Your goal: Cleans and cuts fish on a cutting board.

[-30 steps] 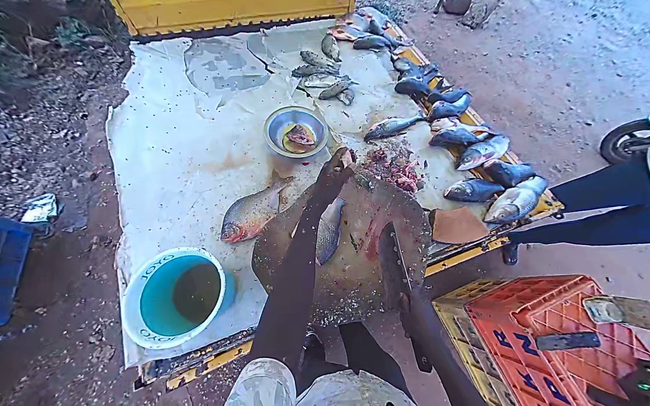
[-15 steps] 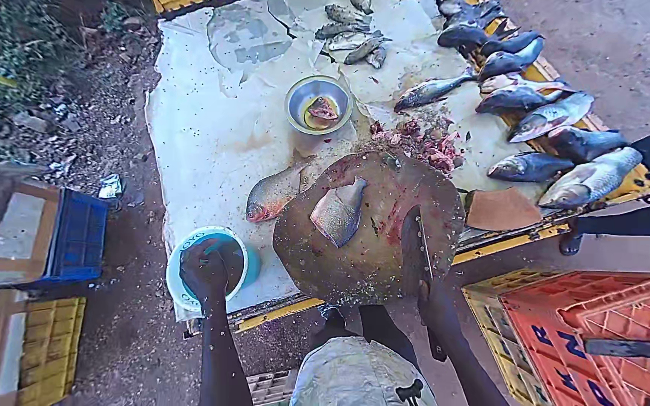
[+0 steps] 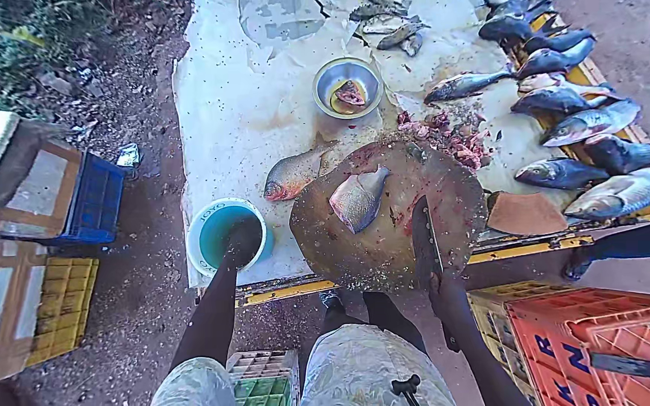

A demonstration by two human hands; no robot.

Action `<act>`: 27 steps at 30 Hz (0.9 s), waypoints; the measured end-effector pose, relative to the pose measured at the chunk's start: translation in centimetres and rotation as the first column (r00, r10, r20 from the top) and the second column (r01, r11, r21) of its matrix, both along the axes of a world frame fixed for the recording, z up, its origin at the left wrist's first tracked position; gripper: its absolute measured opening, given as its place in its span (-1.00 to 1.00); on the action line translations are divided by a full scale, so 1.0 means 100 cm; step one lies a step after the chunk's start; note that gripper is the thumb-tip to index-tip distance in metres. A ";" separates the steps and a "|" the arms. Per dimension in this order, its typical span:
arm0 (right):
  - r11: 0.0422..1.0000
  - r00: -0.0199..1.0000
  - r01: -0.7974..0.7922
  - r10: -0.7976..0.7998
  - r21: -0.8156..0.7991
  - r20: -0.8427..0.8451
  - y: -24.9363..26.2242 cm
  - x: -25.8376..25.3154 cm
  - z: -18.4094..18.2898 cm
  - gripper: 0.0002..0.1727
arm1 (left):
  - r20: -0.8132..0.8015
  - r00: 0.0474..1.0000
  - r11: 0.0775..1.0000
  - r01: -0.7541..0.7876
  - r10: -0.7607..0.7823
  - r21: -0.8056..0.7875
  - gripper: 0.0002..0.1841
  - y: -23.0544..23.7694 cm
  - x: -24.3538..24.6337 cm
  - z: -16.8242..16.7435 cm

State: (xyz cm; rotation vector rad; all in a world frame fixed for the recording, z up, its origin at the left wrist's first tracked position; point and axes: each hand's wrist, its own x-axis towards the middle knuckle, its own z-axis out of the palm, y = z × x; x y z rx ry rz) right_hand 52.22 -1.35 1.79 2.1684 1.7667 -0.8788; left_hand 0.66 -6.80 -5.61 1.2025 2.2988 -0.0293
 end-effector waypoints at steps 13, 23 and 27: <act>0.960 0.961 0.239 -0.212 0.144 -0.178 -0.010 0.023 -0.032 -0.58 | -0.295 0.954 0.935 0.143 -0.044 0.324 0.34 0.218 0.299 -0.057; 0.986 0.957 0.167 -0.158 0.017 -0.245 -0.002 0.025 -0.010 -0.54 | 0.409 0.893 0.866 -0.345 0.185 0.362 -0.08 0.213 0.298 0.040; 0.983 0.928 0.183 -0.175 -0.005 -0.330 -0.004 0.018 -0.019 -0.47 | 0.342 0.725 0.704 -0.679 0.598 0.208 -0.17 0.136 0.279 -0.003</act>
